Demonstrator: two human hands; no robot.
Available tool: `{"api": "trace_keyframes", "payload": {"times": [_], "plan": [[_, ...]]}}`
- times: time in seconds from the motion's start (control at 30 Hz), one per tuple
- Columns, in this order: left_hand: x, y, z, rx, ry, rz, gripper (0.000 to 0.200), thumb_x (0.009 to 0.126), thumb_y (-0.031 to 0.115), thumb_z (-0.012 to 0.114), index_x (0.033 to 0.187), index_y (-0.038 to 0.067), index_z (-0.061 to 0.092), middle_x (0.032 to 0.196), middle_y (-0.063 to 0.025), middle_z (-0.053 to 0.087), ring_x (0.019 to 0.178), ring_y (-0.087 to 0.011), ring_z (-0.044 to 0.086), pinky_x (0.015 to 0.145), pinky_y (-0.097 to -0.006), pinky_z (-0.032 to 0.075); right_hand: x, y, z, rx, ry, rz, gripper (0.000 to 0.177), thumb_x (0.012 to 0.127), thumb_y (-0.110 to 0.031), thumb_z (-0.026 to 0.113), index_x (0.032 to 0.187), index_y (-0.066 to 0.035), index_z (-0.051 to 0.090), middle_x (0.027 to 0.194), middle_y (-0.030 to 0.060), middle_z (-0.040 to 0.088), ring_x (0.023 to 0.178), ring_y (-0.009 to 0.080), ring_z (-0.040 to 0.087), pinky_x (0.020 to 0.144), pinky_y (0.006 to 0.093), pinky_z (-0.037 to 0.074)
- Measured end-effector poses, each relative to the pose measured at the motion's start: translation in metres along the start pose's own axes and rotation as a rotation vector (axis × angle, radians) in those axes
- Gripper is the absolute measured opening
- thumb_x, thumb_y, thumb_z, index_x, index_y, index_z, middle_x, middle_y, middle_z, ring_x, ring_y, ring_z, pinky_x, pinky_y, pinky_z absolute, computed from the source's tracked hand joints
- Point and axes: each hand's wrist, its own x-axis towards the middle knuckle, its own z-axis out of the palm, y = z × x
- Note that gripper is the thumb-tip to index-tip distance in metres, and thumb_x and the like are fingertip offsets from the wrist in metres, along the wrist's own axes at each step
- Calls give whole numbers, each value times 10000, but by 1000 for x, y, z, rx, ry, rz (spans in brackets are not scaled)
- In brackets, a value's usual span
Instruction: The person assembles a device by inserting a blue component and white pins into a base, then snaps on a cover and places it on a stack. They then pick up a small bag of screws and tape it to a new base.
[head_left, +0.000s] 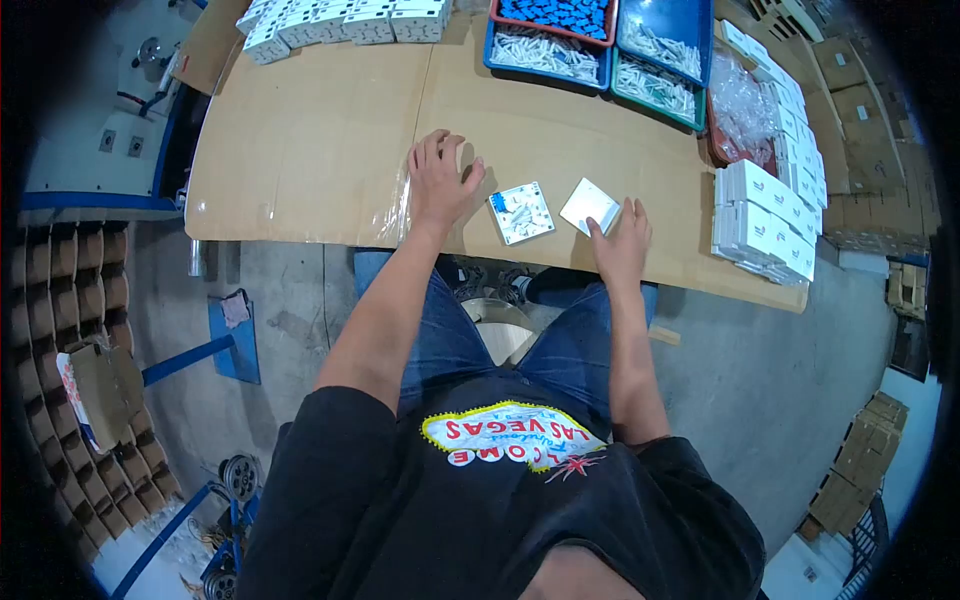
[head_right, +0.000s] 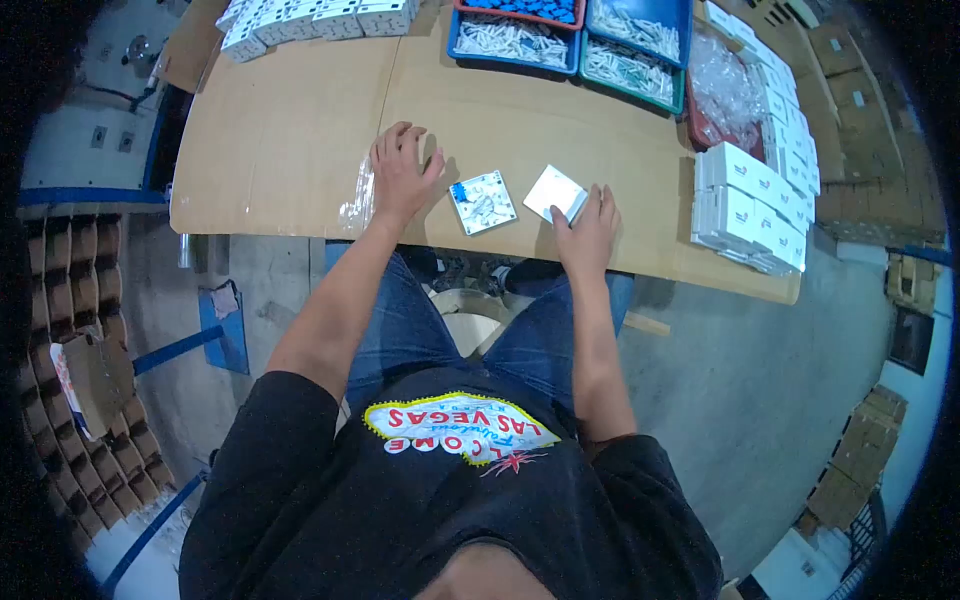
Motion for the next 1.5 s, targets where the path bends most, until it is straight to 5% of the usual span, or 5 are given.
{"api": "trace_keyframes", "payload": {"times": [0.23,0.7,1.07,1.2,1.5], "plan": [[-17,9,-15,-225,-112,-55,349,868,355,724,1085,90,655,1088,-73,630,1062,-267,581,962,-457,393,2,11,-8,-32,-112,-14,846,773,-380,857,1412,31,485,1465,267,458,1377,417,393,1151,494,335],[-84,72,-24,-177,-240,-108,887,755,402,855,1439,3,455,1386,-180,523,1384,-329,426,1190,-528,264,-18,23,-56,1120,90,356,251,911,25,709,1122,-50,594,933,32,627,869,97,595,785,257,496],[-67,128,-82,-1992,-401,-915,601,953,293,519,1496,58,417,1407,-188,545,1289,-415,554,1087,-521,460,-22,-2,-99,2083,-462,426,558,1036,-237,522,1505,16,354,1494,268,477,1395,426,468,1163,479,417],[-60,134,-100,-2199,-514,-1030,690,943,380,421,1563,87,341,1467,-248,502,1352,-489,490,1103,-637,414,-25,-25,-99,1945,-457,438,558,1036,-284,543,1482,10,384,1473,263,500,1385,378,490,1140,461,437],[-56,136,-110,-1964,-581,-876,708,834,-8,464,1525,84,341,1403,-228,537,1285,-362,580,1042,-559,524,-38,-48,-120,934,-485,156,270,1035,-252,619,936,-25,725,662,4,629,582,48,562,531,208,423]]}}
